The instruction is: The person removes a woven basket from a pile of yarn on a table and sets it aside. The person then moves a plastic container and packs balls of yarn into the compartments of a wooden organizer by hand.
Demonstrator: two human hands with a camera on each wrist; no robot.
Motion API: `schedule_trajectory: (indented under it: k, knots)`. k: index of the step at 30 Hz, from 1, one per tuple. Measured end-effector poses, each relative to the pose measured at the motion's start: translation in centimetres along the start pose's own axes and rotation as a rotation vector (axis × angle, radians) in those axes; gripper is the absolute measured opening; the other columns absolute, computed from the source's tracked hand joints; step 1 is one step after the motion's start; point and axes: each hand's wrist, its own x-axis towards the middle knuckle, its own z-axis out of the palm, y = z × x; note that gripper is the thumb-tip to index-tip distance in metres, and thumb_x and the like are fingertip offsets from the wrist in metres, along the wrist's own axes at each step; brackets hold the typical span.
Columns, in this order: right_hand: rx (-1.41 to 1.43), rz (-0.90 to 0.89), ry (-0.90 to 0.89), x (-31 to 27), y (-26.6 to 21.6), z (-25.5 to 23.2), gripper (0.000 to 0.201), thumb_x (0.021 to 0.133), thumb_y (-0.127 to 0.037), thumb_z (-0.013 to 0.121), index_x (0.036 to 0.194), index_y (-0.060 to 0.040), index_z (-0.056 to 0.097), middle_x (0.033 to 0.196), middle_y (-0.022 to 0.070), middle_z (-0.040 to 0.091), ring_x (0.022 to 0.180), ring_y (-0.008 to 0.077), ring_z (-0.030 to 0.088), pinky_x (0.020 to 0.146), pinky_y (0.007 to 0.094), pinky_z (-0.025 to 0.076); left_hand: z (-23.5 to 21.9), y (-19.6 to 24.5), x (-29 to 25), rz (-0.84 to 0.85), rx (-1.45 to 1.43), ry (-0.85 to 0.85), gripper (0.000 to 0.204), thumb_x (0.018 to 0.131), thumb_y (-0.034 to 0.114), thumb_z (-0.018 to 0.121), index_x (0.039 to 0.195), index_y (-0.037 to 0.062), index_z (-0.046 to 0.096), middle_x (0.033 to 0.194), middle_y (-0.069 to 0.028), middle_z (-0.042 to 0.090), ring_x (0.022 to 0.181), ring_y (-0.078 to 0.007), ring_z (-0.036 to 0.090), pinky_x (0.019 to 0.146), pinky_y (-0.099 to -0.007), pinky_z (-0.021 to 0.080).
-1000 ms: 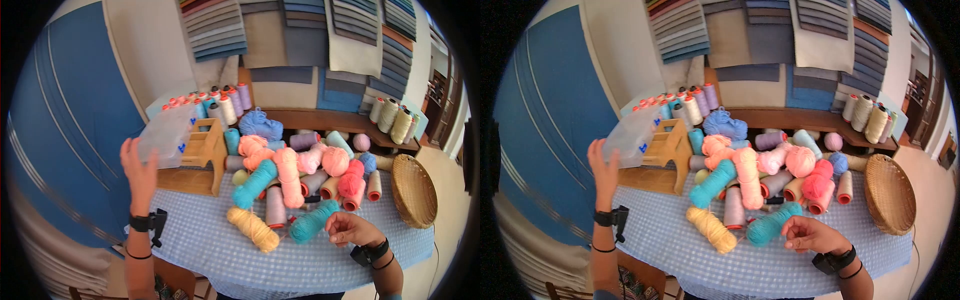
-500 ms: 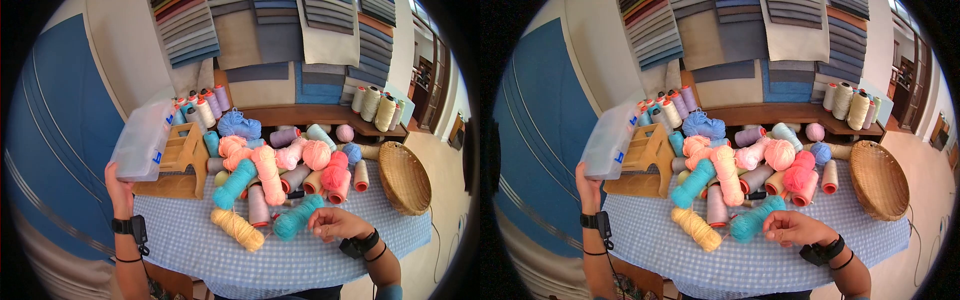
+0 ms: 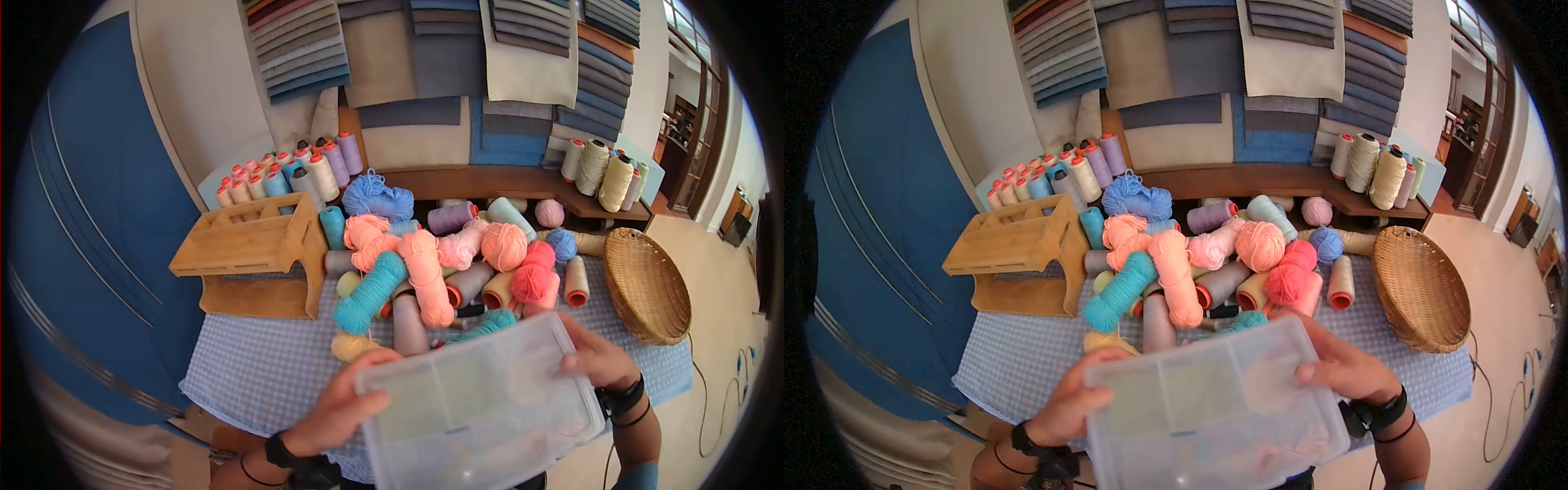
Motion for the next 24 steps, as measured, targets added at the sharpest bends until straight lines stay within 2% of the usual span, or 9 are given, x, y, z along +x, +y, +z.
schedule_trajectory:
  k: [3, 5, 8, 9, 14, 18, 20, 21, 24]
  knots:
    - [-0.058, 0.201, 0.091, -2.8, 1.1, -0.6, 0.070, 0.087, -0.027, 0.064, 0.143, -0.0029, 0.029, 0.130, 0.0113, 0.050, 0.121, 0.0235, 0.048, 0.102, 0.0371, 0.039, 1.4, -1.4, -0.2, -0.139, -0.080, -0.147, 0.046, 0.087, 0.020, 0.059, 0.126, 0.0007, 0.045, 0.121, -0.0088, 0.051, 0.114, -0.0156, 0.049, 0.097, -0.0321, 0.042]
    - [0.021, 0.345, 0.159, -4.4, 2.1, -1.5, 0.062, 0.088, -0.016, 0.062, 0.140, -0.0008, 0.032, 0.128, 0.0109, 0.051, 0.117, 0.0213, 0.050, 0.100, 0.0364, 0.040, 1.7, -1.6, 0.1, -0.035, 0.387, -0.349, 0.039, 0.094, 0.021, 0.056, 0.123, -0.0017, 0.047, 0.120, -0.0088, 0.052, 0.110, -0.0152, 0.052, 0.093, -0.0324, 0.045]
    - [0.016, 0.433, 0.197, -5.9, 3.6, -3.1, 0.061, 0.089, -0.014, 0.060, 0.141, -0.0009, 0.031, 0.127, 0.0105, 0.052, 0.115, 0.0207, 0.051, 0.099, 0.0353, 0.041, 0.5, -0.1, 0.4, -0.095, 0.510, -0.352, 0.033, 0.094, 0.023, 0.057, 0.117, -0.0005, 0.052, 0.112, -0.0090, 0.056, 0.098, -0.0153, 0.057, 0.078, -0.0284, 0.049]
    - [0.018, 0.435, 0.198, -6.3, 3.8, -3.1, 0.061, 0.089, -0.014, 0.060, 0.141, -0.0009, 0.031, 0.127, 0.0105, 0.052, 0.115, 0.0207, 0.051, 0.099, 0.0353, 0.041, -0.5, -0.6, 0.5, 0.014, 0.464, -0.244, 0.026, 0.095, 0.022, 0.056, 0.110, 0.0003, 0.056, 0.107, -0.0087, 0.059, 0.092, -0.0158, 0.060, 0.073, -0.0284, 0.051]
    - [0.043, 0.296, 0.456, -5.7, 4.8, -2.9, 0.056, 0.093, -0.013, 0.054, 0.143, -0.0014, 0.030, 0.126, 0.0096, 0.053, 0.113, 0.0191, 0.052, 0.097, 0.0327, 0.043, -6.2, 2.6, 2.2, -0.003, 0.150, 0.108, 0.024, 0.096, 0.023, 0.054, 0.107, 0.0016, 0.057, 0.100, -0.0099, 0.061, 0.086, -0.0166, 0.062, 0.072, -0.0321, 0.053]
    - [-0.068, 0.231, 0.482, -4.3, 5.6, -2.5, 0.053, 0.095, -0.016, 0.052, 0.142, -0.0016, 0.031, 0.127, 0.0095, 0.052, 0.114, 0.0184, 0.050, 0.096, 0.0321, 0.043, -11.8, 2.8, 3.3, 0.099, -0.021, 0.324, 0.037, 0.097, 0.031, 0.050, 0.116, -0.0007, 0.050, 0.106, -0.0119, 0.059, 0.092, -0.0205, 0.060, 0.076, -0.0324, 0.051]
    - [-0.493, 0.254, 0.465, -4.1, 4.6, -1.9, 0.054, 0.094, -0.019, 0.055, 0.139, -0.0009, 0.033, 0.126, 0.0120, 0.050, 0.113, 0.0213, 0.050, 0.093, 0.0333, 0.044, -14.4, 2.5, 3.9, 0.107, -0.234, 0.538, 0.050, 0.096, 0.038, 0.052, 0.124, -0.0014, 0.041, 0.116, -0.0154, 0.054, 0.100, -0.0234, 0.057, 0.085, -0.0372, 0.050]
    - [-0.490, 0.246, 0.447, -4.2, 4.5, -1.7, 0.054, 0.094, -0.019, 0.055, 0.139, -0.0009, 0.033, 0.126, 0.0120, 0.050, 0.113, 0.0213, 0.050, 0.093, 0.0333, 0.044, -15.8, 2.5, 4.1, 0.123, -0.273, 0.549, 0.063, 0.093, 0.043, 0.056, 0.131, -0.0018, 0.034, 0.126, -0.0177, 0.046, 0.113, -0.0269, 0.051, 0.098, -0.0420, 0.044]
    - [-0.841, 0.143, 0.442, -4.4, 4.6, -1.6, 0.056, 0.090, -0.020, 0.061, 0.136, -0.0001, 0.036, 0.123, 0.0154, 0.047, 0.111, 0.0251, 0.050, 0.090, 0.0353, 0.045, -18.7, 3.1, 5.4, 0.245, -0.432, 0.517, 0.066, 0.092, 0.043, 0.058, 0.134, -0.0015, 0.033, 0.129, -0.0173, 0.044, 0.121, -0.0291, 0.045, 0.106, -0.0442, 0.039]
